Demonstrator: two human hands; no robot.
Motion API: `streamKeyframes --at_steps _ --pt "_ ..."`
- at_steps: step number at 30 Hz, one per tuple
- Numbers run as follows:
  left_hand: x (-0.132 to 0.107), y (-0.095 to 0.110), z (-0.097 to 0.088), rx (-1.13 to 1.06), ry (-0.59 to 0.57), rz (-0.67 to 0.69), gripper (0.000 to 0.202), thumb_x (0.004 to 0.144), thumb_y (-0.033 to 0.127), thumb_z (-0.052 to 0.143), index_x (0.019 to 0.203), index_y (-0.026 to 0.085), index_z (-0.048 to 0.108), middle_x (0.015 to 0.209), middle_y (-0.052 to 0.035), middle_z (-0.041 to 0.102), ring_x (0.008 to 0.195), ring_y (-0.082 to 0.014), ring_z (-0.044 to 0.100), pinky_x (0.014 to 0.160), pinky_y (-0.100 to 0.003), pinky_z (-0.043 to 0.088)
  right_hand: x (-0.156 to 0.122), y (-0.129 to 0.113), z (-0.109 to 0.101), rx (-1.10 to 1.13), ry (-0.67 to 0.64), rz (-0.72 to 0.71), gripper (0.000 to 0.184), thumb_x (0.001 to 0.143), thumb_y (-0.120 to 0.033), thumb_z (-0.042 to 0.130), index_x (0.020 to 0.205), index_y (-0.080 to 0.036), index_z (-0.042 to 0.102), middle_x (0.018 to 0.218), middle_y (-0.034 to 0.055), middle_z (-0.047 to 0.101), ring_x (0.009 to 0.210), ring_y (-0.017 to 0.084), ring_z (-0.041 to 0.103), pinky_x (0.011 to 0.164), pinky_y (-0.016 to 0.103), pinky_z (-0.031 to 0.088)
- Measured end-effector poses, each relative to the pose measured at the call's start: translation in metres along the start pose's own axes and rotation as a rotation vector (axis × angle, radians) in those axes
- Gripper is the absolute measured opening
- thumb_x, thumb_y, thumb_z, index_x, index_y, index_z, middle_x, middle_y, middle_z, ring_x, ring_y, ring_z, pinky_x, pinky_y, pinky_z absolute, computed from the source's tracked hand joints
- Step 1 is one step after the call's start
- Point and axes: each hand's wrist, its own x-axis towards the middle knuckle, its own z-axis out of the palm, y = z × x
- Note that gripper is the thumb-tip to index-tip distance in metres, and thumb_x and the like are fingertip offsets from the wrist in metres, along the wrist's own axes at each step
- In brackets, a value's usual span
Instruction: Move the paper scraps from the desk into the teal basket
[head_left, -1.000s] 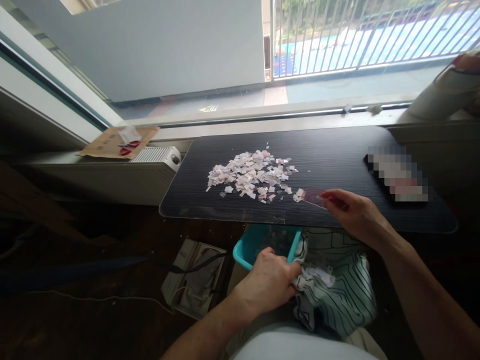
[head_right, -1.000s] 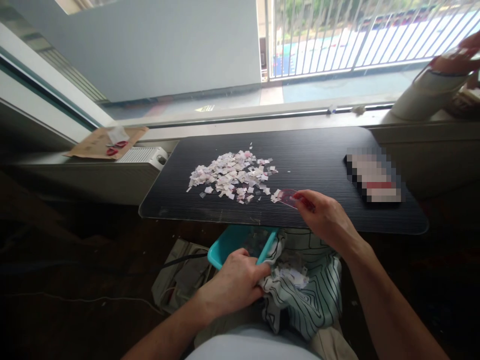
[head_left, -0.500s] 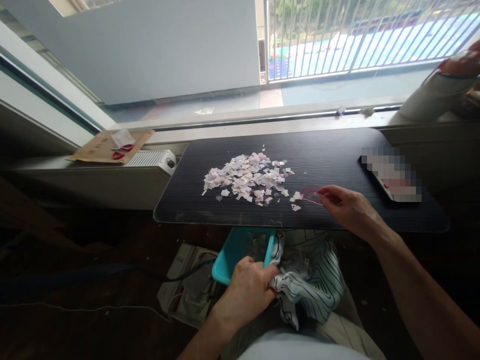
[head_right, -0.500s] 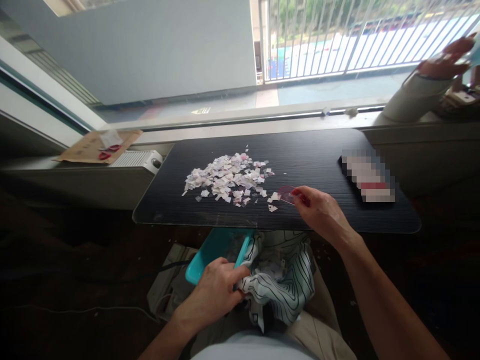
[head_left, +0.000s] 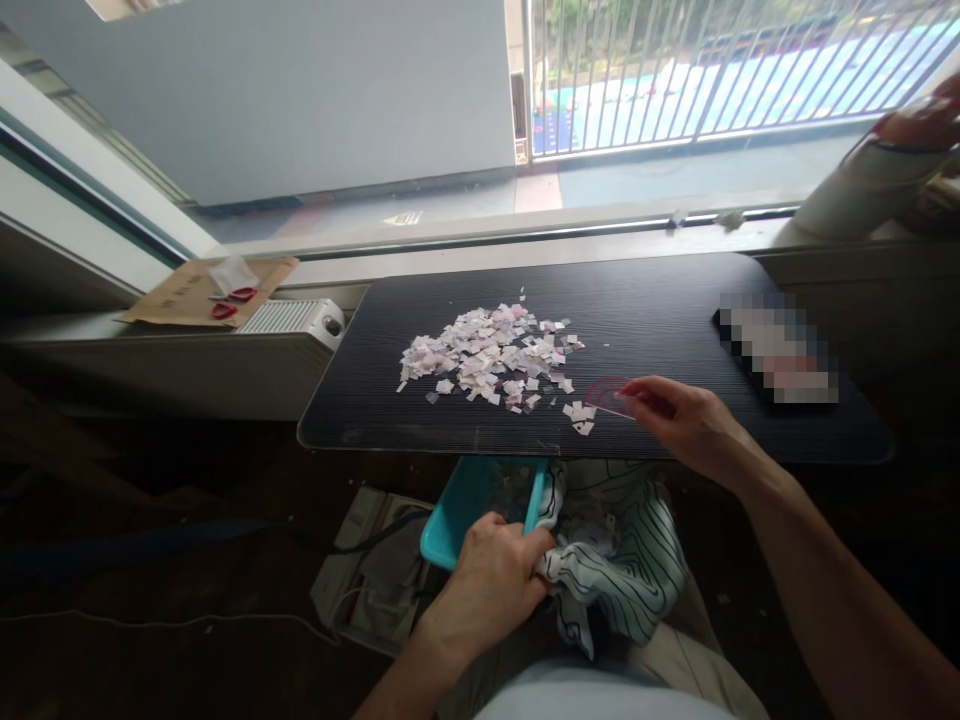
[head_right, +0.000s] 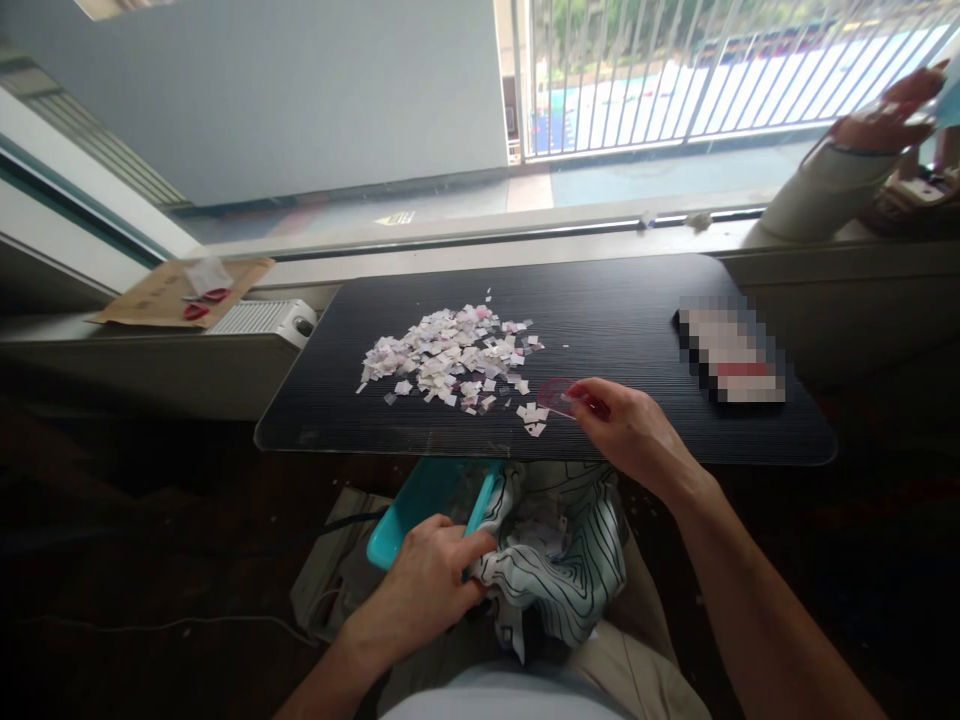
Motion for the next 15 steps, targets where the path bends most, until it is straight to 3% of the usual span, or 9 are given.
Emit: streamKeyframes --at_steps 7,15 --pt "0.001 -0.001 0.001 -0.016 0.004 -0.004 0.005 0.076 0.020 0.057 0.079 0.022 0.060 0.067 0.0015 0.063 0.064 -0.0169 0.058 0.069 -0.029 0.035 -0.004 0.008 -0.006 -0.075 0.046 0.038 0.023 0.079 -0.037 0.055 0.093 -0.024 0.067 0.072 -0.0004 0.068 0.061 0.013 0.060 0.056 0.024 0.043" --pt "0.002 -0.001 0.001 -0.027 0.041 0.000 0.006 0.076 0.020 0.057 0.080 0.022 0.061 0.066 0.0014 0.063 0.065 -0.0168 0.058 0.069 -0.029 0.035 -0.012 0.006 -0.011 -0.090 -0.022 0.030 0.018 0.078 -0.034 0.056 0.088 -0.025 0.067 0.070 -0.0015 0.067 0.059 0.013 0.060 0.054 0.023 0.042"
